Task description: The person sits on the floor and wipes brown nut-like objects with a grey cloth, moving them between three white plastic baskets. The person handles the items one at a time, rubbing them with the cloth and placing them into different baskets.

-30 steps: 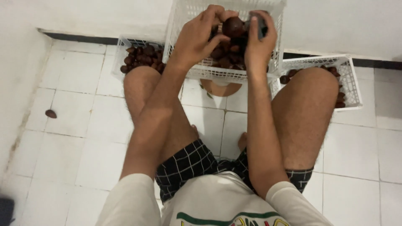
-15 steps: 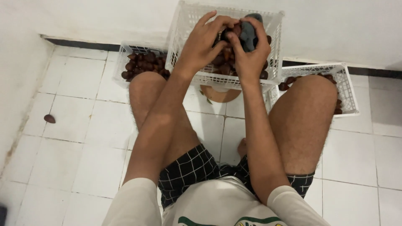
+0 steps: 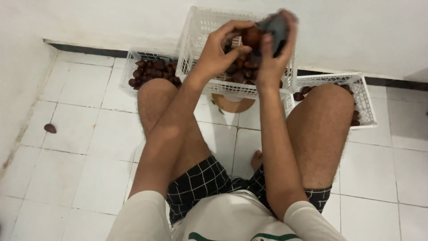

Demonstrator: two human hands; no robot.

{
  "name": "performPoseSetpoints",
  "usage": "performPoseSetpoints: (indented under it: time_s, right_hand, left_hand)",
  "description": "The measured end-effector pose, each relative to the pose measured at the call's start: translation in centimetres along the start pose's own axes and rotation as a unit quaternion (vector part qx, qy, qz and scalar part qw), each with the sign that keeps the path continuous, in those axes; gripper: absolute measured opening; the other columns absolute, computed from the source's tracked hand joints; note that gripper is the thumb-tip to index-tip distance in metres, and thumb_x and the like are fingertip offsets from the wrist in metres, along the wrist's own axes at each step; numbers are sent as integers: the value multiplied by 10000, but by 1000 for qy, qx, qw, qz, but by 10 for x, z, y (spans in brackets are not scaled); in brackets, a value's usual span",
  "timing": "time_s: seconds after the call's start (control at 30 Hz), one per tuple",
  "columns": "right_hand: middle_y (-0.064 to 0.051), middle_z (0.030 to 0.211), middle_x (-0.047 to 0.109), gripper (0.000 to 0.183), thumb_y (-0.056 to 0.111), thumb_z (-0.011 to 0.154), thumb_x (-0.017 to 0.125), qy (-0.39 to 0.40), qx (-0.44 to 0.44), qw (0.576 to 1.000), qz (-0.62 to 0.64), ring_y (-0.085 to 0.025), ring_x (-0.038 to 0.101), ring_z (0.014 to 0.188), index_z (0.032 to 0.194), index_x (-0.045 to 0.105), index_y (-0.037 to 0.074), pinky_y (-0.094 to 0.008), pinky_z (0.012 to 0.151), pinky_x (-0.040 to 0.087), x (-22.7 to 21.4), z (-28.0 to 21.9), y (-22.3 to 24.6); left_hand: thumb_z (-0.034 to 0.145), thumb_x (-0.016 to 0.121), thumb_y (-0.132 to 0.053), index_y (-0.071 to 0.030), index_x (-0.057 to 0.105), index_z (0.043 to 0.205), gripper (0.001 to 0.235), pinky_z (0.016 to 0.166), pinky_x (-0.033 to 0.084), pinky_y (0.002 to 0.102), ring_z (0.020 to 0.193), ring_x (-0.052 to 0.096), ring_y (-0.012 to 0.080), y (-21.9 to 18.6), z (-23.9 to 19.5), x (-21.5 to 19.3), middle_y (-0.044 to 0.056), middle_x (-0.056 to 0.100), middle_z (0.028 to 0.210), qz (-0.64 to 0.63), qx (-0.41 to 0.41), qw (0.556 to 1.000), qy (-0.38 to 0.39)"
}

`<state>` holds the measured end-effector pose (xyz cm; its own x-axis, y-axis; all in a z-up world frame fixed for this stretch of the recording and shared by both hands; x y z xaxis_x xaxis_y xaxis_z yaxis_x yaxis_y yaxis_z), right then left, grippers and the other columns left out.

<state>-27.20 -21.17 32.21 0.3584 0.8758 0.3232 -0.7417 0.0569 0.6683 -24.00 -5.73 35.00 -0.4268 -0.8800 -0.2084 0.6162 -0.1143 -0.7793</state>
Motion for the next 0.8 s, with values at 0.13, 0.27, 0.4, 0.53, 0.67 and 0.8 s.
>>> performPoseSetpoints:
  time_s: [0.13, 0.27, 0.4, 0.53, 0.67, 0.8]
  right_hand:
    - [-80, 1413, 592, 482, 274, 1012, 791, 132, 21, 990, -54, -253, 578, 1348, 1418, 545, 193, -381, 1180, 481, 14, -2, 22]
    - [-108, 1245, 612, 279, 158, 946, 855, 110, -74, 986, -100, -309, 623, 1209, 1177, 710, 215, -450, 1004, 571, 14, 3, 30]
    - [-102, 1163, 663, 276, 128, 957, 788, -13, -105, 994, 0, -238, 638, 1139, 1176, 620, 144, -374, 1030, 504, 11, 10, 27]
    - [-50, 1351, 584, 331, 423, 1143, 520, 3, -23, 999, -33, -231, 590, 1286, 1368, 576, 187, -371, 1117, 465, 1, 4, 6]
    - [-96, 1519, 516, 467, 506, 1163, 389, 116, -22, 993, -27, -271, 486, 1474, 1409, 570, 153, -416, 1267, 421, 24, -7, 23]
    - [-75, 1305, 609, 395, 469, 1151, 401, 45, -116, 992, -21, -245, 607, 1256, 1246, 604, 144, -404, 1072, 507, 25, 0, 30]
  left_hand:
    - [1057, 595, 10, -131, 589, 1370, 343, 1081, 589, 367, 1301, 629, 296, -1, -1, -4, 113, 630, 1376, 6, -20, 1000, -1]
    - [1102, 555, -69, -137, 562, 1373, 280, 1222, 501, 493, 1345, 585, 342, -1, -2, -3, 117, 611, 1361, 15, 11, 1000, 19]
    - [1031, 764, -83, -114, 594, 1347, 360, 1192, 528, 372, 1331, 629, 270, 8, 2, -6, 90, 643, 1378, -75, -1, 997, -16]
    - [1056, 748, -229, -156, 584, 1382, 372, 1167, 574, 414, 1310, 646, 289, 13, 1, -8, 85, 632, 1373, -72, 22, 997, -33]
    - [1012, 764, -153, -87, 609, 1373, 399, 1133, 574, 417, 1288, 664, 304, 23, 0, -3, 127, 676, 1344, -66, -46, 997, -18]
    - [1085, 661, -300, -134, 579, 1402, 367, 1147, 584, 517, 1318, 629, 376, 18, 3, -20, 131, 644, 1374, 32, 2, 999, 5]
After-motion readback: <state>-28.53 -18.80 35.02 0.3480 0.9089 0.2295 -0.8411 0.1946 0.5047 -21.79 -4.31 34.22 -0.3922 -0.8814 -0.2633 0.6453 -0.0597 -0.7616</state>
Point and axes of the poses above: each hand's wrist, its own z-axis towards the middle knuckle, its own x-axis out of the palm, y = z × x, the point moved 2 cm from there along z, towards the middle knuckle
